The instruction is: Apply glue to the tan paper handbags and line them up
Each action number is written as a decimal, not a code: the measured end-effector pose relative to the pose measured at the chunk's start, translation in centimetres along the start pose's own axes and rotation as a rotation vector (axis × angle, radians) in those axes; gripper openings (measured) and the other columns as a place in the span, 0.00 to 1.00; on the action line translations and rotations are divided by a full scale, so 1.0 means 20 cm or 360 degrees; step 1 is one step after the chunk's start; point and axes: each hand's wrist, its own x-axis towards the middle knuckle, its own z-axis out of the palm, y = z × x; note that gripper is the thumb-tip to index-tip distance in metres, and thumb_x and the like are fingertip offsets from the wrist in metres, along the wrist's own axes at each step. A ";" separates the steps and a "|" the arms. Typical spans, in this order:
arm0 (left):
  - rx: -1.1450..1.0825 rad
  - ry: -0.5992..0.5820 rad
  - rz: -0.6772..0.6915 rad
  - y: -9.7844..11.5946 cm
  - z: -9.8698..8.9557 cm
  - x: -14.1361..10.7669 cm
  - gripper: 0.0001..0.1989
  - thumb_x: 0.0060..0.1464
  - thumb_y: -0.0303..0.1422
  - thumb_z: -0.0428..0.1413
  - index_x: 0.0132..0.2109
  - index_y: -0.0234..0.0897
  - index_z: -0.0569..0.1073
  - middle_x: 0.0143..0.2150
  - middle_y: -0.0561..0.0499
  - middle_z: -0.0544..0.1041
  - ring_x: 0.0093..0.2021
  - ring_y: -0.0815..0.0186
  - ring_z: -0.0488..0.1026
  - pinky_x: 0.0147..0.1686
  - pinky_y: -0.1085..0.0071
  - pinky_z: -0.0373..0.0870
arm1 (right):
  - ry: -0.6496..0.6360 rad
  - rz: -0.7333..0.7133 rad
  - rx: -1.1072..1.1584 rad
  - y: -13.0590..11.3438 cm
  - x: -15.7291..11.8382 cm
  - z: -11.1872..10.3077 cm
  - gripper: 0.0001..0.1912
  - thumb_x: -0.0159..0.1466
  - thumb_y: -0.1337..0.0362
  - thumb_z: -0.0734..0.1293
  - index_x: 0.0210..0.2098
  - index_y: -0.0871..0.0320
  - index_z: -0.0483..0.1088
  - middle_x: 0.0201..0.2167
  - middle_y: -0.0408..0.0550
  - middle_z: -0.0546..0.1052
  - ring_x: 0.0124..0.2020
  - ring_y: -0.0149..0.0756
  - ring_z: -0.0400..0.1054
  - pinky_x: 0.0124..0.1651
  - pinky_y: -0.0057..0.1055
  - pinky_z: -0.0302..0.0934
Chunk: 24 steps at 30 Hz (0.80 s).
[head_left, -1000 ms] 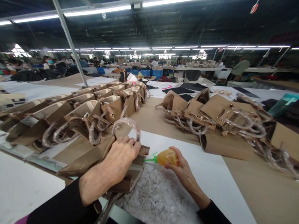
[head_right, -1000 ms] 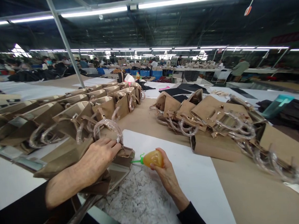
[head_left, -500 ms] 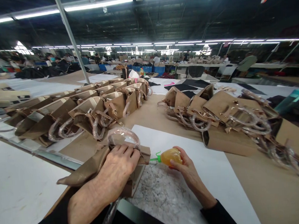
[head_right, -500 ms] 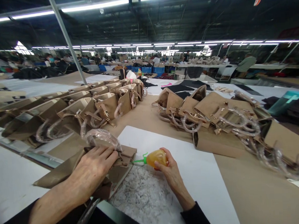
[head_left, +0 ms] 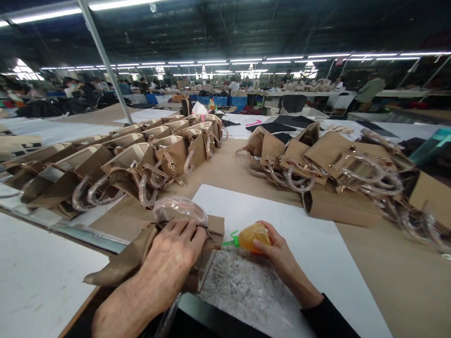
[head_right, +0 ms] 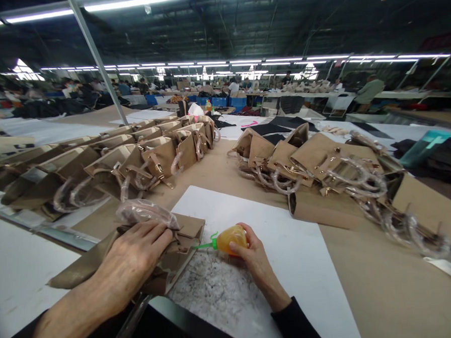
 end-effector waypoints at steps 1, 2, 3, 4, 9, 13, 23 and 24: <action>0.0000 0.0003 -0.0002 0.00 0.00 0.00 0.08 0.56 0.27 0.51 0.43 0.35 0.72 0.45 0.45 0.75 0.46 0.58 0.70 0.47 0.60 0.68 | -0.0013 0.0008 0.0007 -0.01 -0.01 0.00 0.30 0.48 0.58 0.76 0.48 0.55 0.64 0.36 0.44 0.74 0.37 0.42 0.69 0.34 0.34 0.67; -0.0002 0.0004 -0.0002 0.00 0.00 0.00 0.08 0.56 0.27 0.51 0.42 0.35 0.72 0.44 0.45 0.75 0.46 0.58 0.70 0.47 0.60 0.68 | -0.0028 0.0020 0.0014 -0.01 -0.01 0.01 0.30 0.49 0.59 0.76 0.48 0.55 0.64 0.37 0.44 0.74 0.37 0.42 0.69 0.34 0.34 0.67; -0.0008 0.0004 0.0003 0.00 0.01 0.00 0.08 0.56 0.27 0.52 0.42 0.35 0.72 0.44 0.45 0.75 0.46 0.58 0.70 0.47 0.60 0.68 | -0.0047 0.0034 0.0019 -0.02 -0.02 0.01 0.29 0.49 0.59 0.75 0.48 0.54 0.64 0.37 0.44 0.74 0.37 0.42 0.69 0.34 0.34 0.67; -0.0014 0.0005 0.0008 0.00 0.00 0.00 0.08 0.55 0.27 0.52 0.42 0.35 0.72 0.45 0.45 0.75 0.46 0.58 0.70 0.47 0.60 0.68 | -0.0067 0.0049 0.0023 -0.03 -0.03 0.01 0.28 0.50 0.59 0.75 0.48 0.54 0.64 0.37 0.44 0.74 0.37 0.42 0.70 0.33 0.34 0.67; -0.0027 0.0007 0.0010 0.00 -0.01 -0.01 0.08 0.55 0.26 0.52 0.42 0.36 0.72 0.45 0.45 0.75 0.47 0.58 0.69 0.47 0.60 0.67 | -0.0161 0.0125 0.0040 -0.05 -0.09 0.01 0.29 0.50 0.60 0.75 0.49 0.54 0.64 0.38 0.44 0.75 0.37 0.42 0.70 0.33 0.34 0.67; -0.0046 -0.0009 0.0010 0.00 -0.01 -0.01 0.08 0.56 0.26 0.51 0.42 0.35 0.72 0.45 0.45 0.75 0.46 0.57 0.69 0.47 0.60 0.68 | -0.0189 0.0159 0.0053 -0.06 -0.13 0.02 0.29 0.51 0.60 0.74 0.50 0.54 0.64 0.38 0.45 0.75 0.37 0.42 0.70 0.33 0.33 0.67; -0.0050 -0.0003 0.0048 0.01 -0.02 -0.03 0.08 0.53 0.24 0.53 0.42 0.35 0.72 0.45 0.44 0.75 0.46 0.56 0.69 0.47 0.58 0.68 | -0.0178 0.0239 0.0127 -0.08 -0.22 0.05 0.32 0.50 0.58 0.75 0.51 0.54 0.63 0.38 0.47 0.75 0.36 0.42 0.70 0.30 0.31 0.66; -0.0042 -0.0005 0.0042 0.01 -0.02 -0.03 0.08 0.53 0.24 0.52 0.41 0.35 0.72 0.44 0.45 0.75 0.46 0.56 0.69 0.47 0.59 0.68 | -0.0165 0.0228 0.0124 -0.08 -0.23 0.05 0.32 0.49 0.58 0.75 0.51 0.54 0.64 0.38 0.46 0.75 0.36 0.42 0.70 0.30 0.32 0.66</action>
